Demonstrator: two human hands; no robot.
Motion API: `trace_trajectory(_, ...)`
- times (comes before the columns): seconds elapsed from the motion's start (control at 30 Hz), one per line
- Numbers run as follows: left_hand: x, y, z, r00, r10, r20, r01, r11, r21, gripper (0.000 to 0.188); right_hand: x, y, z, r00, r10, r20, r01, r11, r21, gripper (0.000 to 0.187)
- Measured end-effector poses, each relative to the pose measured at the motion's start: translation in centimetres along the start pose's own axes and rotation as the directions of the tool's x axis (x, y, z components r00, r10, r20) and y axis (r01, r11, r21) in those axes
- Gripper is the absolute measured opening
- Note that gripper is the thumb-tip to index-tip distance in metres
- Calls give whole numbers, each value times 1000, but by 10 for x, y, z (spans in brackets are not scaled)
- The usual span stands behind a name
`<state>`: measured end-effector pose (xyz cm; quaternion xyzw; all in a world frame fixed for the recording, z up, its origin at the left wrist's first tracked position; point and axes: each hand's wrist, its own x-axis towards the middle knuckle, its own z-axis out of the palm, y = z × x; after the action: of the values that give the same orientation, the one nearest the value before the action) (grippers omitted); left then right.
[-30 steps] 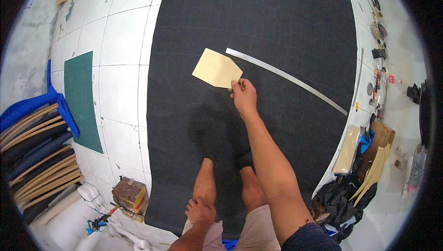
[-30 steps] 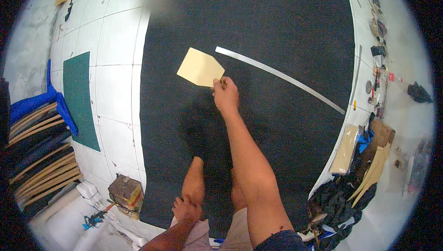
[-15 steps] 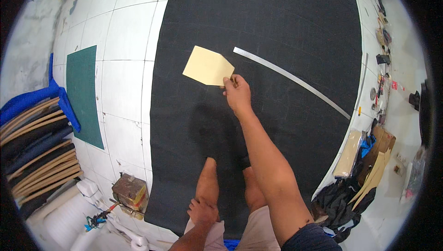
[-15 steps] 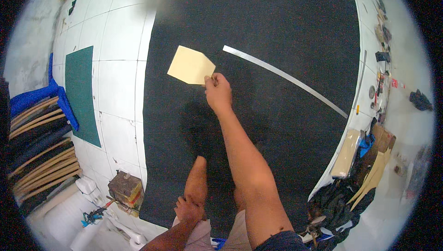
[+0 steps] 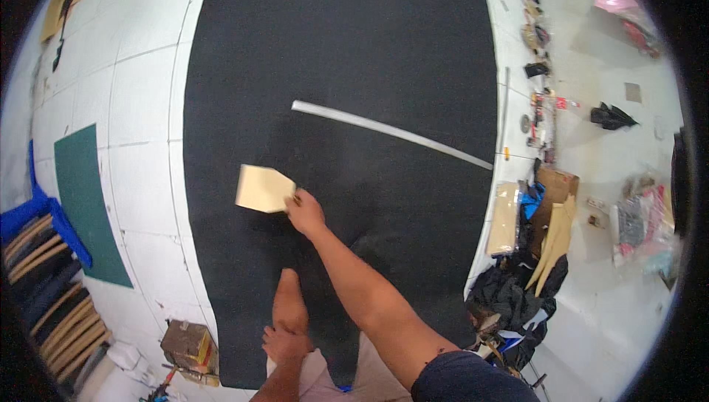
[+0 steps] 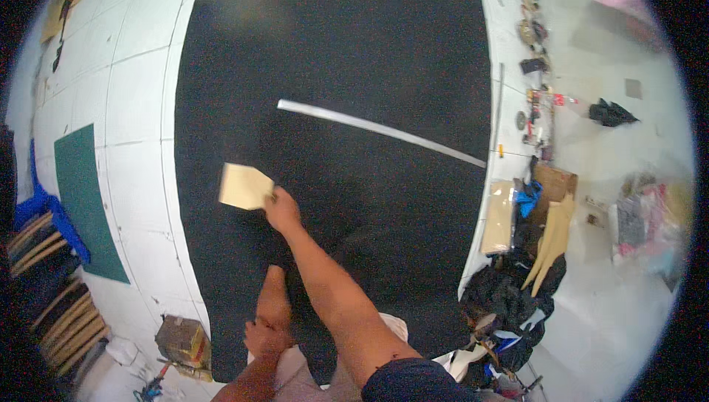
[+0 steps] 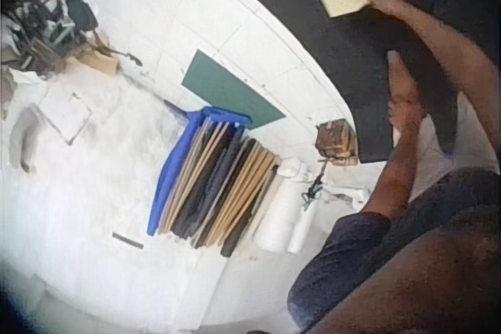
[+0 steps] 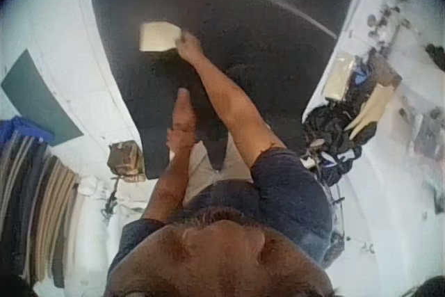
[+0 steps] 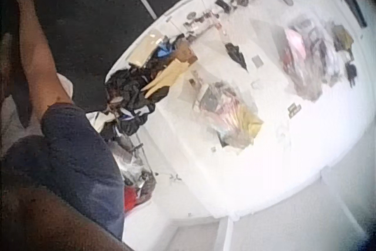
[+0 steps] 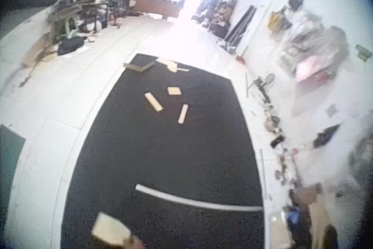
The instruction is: The person uses a pencil to trace the outline of a cardboard template onto a large piece of black fabric while sitting on the floor, then stands up and places the template into a plastic bag.
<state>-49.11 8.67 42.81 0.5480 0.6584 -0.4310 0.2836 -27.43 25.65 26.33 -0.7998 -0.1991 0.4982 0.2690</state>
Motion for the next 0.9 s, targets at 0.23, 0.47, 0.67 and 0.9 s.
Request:
trace_trajectory(0.23, 8, -10, -58, 966, 125, -227, -174, 961, -212, 39, -73, 80, -180, 804, 486, -342, -286, 822, 493, 30)
trace_trajectory(0.47, 26, 58, -120, 927, 311, -212, -337, 936, -104, 40, -57, 46, -414, 518, 509, -687, 230, 691, 685, 21)
trace_trajectory(0.67, -14, 138, -167, 955, 295, 40, -298, 942, 152, 58, 6, 48, -532, 477, 543, -691, 315, 628, 711, 21)
trace_trajectory(0.9, -75, 229, -218, 903, 429, 25, -422, 876, 235, 64, 11, -23, -642, 617, 524, -587, 283, 548, 787, 20)
